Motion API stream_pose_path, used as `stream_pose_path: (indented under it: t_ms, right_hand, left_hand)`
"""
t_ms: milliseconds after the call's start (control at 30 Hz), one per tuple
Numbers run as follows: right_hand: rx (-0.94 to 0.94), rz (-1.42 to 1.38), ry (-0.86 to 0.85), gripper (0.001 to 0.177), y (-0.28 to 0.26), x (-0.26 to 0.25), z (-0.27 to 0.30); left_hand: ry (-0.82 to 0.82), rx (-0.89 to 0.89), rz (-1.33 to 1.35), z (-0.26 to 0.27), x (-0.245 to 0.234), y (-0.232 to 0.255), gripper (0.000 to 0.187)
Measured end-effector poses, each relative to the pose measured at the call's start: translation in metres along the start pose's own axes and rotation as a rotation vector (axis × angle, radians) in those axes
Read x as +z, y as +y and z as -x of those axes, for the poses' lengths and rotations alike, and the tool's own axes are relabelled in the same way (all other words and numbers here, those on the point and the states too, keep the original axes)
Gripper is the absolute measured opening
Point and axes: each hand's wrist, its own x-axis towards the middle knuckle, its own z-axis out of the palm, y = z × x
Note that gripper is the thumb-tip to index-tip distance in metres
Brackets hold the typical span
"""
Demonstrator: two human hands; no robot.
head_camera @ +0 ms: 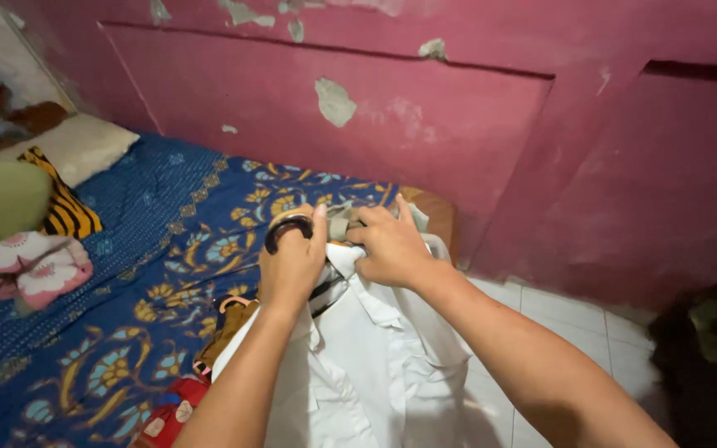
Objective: Removing clothes on hangers from a closet and laying them on a bed.
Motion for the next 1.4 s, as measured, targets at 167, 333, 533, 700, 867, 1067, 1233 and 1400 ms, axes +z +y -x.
stream_pose_path:
  t_ms: [167, 333, 533, 700, 867, 1067, 1233, 1400]
  right_hand:
    - [-0.027, -0.157, 0.207, 0.052, 0.001, 0.054, 0.007]
    - [0.048, -0.262, 0.149, 0.071, -0.004, 0.111, 0.061]
    - [0.312, -0.267, -0.378, 0.084, -0.012, 0.173, 0.107]
    - [0.398, -0.378, -0.683, 0.098, 0.004, 0.248, 0.142]
    - [0.429, -0.429, -0.922, 0.101, 0.001, 0.289, 0.159]
    - [0.485, -0.357, -0.955, 0.096, -0.006, 0.300, 0.158]
    - [0.498, -0.366, -0.947, 0.094, -0.005, 0.296, 0.159]
    - [0.524, -0.426, -0.882, 0.090, 0.000, 0.302, 0.178]
  left_hand:
    - [0.045, -0.137, 0.021, -0.011, 0.023, -0.050, 0.040]
    - [-0.005, -0.316, -0.078, -0.018, 0.043, -0.112, 0.043]
    - [-0.014, -0.413, -0.115, -0.016, 0.076, -0.191, 0.047]
    - [-0.046, -0.546, -0.167, 0.000, 0.114, -0.264, 0.056]
    - [-0.158, -0.599, -0.142, 0.019, 0.132, -0.301, 0.071]
    - [-0.261, -0.508, -0.232, 0.042, 0.159, -0.355, 0.077]
    - [-0.272, -0.429, -0.364, 0.078, 0.151, -0.331, 0.083]
    - [-0.209, -0.270, -0.481, 0.155, 0.152, -0.297, 0.093]
